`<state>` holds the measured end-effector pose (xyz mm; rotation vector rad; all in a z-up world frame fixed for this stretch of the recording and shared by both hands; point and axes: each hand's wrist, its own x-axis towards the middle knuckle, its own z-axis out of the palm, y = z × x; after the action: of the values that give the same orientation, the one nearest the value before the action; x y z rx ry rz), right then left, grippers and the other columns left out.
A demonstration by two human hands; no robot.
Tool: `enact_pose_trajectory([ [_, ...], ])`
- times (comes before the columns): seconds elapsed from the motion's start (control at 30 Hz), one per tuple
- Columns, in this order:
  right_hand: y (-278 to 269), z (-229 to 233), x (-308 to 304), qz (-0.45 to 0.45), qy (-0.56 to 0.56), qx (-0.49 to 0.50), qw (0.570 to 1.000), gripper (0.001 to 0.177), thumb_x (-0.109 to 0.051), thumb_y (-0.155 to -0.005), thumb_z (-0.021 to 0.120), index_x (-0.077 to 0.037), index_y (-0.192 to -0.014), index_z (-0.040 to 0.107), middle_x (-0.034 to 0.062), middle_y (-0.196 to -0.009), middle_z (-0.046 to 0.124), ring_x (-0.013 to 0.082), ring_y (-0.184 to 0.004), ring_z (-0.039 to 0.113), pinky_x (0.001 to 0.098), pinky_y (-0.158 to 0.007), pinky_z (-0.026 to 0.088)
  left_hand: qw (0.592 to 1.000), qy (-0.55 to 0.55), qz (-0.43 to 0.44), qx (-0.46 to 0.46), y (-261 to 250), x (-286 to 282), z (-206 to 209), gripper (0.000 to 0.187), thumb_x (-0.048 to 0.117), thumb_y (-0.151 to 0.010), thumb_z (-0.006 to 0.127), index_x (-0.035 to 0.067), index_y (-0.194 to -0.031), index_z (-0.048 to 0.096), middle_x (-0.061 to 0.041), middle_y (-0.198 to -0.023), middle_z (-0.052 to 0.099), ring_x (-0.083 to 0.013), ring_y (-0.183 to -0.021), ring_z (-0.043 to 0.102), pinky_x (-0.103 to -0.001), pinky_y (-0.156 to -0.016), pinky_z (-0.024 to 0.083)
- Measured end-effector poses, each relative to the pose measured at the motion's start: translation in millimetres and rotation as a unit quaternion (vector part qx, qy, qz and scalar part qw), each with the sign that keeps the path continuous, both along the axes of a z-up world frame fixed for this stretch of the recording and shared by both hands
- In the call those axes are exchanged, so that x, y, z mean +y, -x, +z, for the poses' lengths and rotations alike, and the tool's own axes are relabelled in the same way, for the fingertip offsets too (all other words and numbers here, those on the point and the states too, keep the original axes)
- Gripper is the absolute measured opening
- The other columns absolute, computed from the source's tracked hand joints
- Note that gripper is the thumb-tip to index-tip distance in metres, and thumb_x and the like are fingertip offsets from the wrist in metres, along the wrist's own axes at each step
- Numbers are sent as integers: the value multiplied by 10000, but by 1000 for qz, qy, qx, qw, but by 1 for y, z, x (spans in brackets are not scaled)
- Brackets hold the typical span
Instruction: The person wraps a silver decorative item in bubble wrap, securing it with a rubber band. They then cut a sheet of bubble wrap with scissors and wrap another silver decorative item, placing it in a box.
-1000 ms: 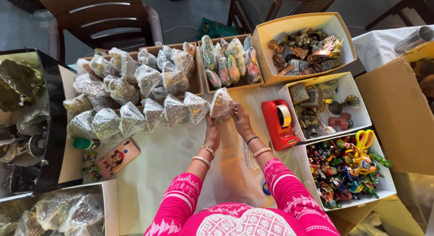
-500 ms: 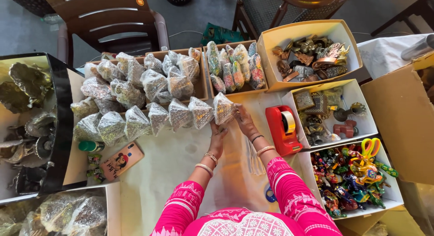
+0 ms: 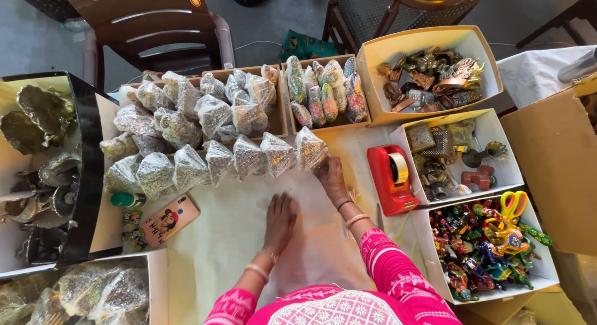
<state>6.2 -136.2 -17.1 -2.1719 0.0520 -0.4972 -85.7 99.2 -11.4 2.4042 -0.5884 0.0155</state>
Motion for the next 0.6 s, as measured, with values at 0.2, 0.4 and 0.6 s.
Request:
enact_pose_trajectory([
  [0.2, -19, 4, 2, -9, 51, -5, 999, 386, 44, -806, 741, -24, -1127, 537, 170, -1079, 562, 406, -1007, 553, 483, -868, 484, 989, -129, -61, -45, 43, 38, 20, 584, 334, -1023, 461, 37, -1520, 387, -139, -1616, 340, -352, -1488, 285, -533, -1225, 168],
  [0.4, -25, 11, 9, -17, 52, 19, 998, 441, 83, -799, 695, -23, -1192, 525, 187, -1131, 551, 425, -1036, 535, 487, -886, 481, 987, -142, -56, -43, 44, 39, 20, 581, 341, -1012, 470, 47, -1509, 401, -128, -1603, 355, -336, -1495, 281, -528, -1221, 159],
  [0.6, -3, 16, 17, -63, -40, -14, 997, 676, -40, -857, 753, 9, -1424, 389, 252, -1294, 469, 434, -1187, 492, 489, -1036, 431, 988, -138, -55, -36, 43, 40, 16, 574, 344, -1014, 474, 56, -1506, 407, -123, -1601, 368, -334, -1502, 275, -524, -1230, 161],
])
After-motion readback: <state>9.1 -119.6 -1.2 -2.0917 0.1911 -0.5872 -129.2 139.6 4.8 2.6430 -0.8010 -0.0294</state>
